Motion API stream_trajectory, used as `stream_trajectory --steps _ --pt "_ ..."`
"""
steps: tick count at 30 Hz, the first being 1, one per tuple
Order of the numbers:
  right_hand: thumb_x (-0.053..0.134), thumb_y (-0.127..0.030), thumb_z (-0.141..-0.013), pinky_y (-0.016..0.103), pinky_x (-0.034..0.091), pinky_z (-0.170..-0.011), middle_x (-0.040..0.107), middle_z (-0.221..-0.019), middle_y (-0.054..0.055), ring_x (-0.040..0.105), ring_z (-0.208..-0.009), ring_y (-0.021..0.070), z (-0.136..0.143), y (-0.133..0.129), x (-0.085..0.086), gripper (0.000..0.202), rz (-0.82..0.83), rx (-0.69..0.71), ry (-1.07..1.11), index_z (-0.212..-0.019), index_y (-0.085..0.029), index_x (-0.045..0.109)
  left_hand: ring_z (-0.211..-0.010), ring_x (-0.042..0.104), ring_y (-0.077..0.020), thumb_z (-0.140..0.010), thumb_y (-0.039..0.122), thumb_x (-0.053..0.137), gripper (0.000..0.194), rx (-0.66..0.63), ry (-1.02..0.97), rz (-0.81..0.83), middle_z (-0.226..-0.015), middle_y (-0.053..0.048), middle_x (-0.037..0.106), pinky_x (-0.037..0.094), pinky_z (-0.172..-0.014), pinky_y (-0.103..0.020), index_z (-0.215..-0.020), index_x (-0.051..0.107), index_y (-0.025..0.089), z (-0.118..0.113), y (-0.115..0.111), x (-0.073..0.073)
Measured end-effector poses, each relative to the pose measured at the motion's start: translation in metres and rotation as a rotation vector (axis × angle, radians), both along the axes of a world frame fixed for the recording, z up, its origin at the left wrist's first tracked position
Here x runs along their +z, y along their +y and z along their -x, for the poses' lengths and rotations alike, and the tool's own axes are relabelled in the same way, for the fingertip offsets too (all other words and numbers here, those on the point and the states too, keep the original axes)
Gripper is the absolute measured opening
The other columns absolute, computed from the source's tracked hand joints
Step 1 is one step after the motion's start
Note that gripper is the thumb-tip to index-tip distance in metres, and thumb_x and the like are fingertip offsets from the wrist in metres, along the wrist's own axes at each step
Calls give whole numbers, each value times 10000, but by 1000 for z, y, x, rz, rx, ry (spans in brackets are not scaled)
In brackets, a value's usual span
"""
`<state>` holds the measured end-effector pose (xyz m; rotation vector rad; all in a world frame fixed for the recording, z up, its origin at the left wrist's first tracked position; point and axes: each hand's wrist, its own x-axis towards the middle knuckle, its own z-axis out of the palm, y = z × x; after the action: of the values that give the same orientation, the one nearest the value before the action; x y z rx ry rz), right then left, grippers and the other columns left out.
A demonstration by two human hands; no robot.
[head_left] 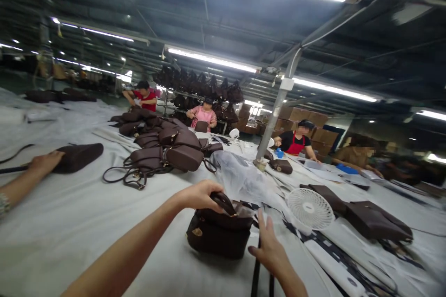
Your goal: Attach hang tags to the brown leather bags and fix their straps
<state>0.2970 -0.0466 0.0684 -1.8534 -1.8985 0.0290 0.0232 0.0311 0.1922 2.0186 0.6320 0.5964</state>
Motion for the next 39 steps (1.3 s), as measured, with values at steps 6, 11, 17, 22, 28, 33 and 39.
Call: stream_trajectory --steps 6,11,17,22,28,33,39 --pt "575 -366 -798 497 299 -1113 419 -1478 119 350 -1379 307 57 -10 83 786 -149 318 189 -1491 -219 234 -556 462 -105 -670 322 684 208 -50 -42 54 -596 29 538 358 -509 -200 -752 658 132 -3 2 19" --pt "511 -454 -850 252 428 -565 579 -660 -16 529 -596 142 60 9 152 306 185 455 280 -915 -179 627 -567 457 -104 -667 289 692 179 -33 -11 -17 -608 34 532 327 -507 -202 -741 640 135 -6 11 11" --pt "555 -384 -824 246 308 -556 502 -635 -27 448 -608 124 46 19 238 214 195 440 -195 -761 -199 643 -680 559 -162 -793 200 572 131 24 67 -216 -711 5 604 404 -638 -238 -900 646 184 -18 1 -42" --pt "556 -360 -802 253 252 -511 445 -568 -25 410 -566 116 53 17 248 275 336 383 -387 -591 -185 579 -847 583 -230 -828 242 574 162 295 120 -528 -906 -49 663 395 -730 -277 -971 642 208 -6 0 -60" --pt "510 -447 -821 237 263 -497 401 -553 -46 376 -555 100 54 26 247 331 348 411 -95 -635 -175 536 -819 548 -189 -718 258 700 297 75 -102 -278 -884 -2 622 394 -692 -244 -1001 638 196 -17 -12 3" --pt "630 -552 -741 216 244 -463 390 -601 -69 324 -530 74 49 24 244 388 415 494 195 -753 -173 547 -525 451 -92 -729 205 727 140 -31 -549 300 -577 40 533 326 -495 -195 -707 612 128 -52 -9 29" --pt "495 -729 -755 193 236 -425 422 -589 -70 300 -446 41 21 9 185 565 403 318 568 -806 -168 543 -515 542 -103 -933 416 520 342 242 -1077 609 -635 -5 597 424 -546 -211 -707 489 161 -34 38 8"
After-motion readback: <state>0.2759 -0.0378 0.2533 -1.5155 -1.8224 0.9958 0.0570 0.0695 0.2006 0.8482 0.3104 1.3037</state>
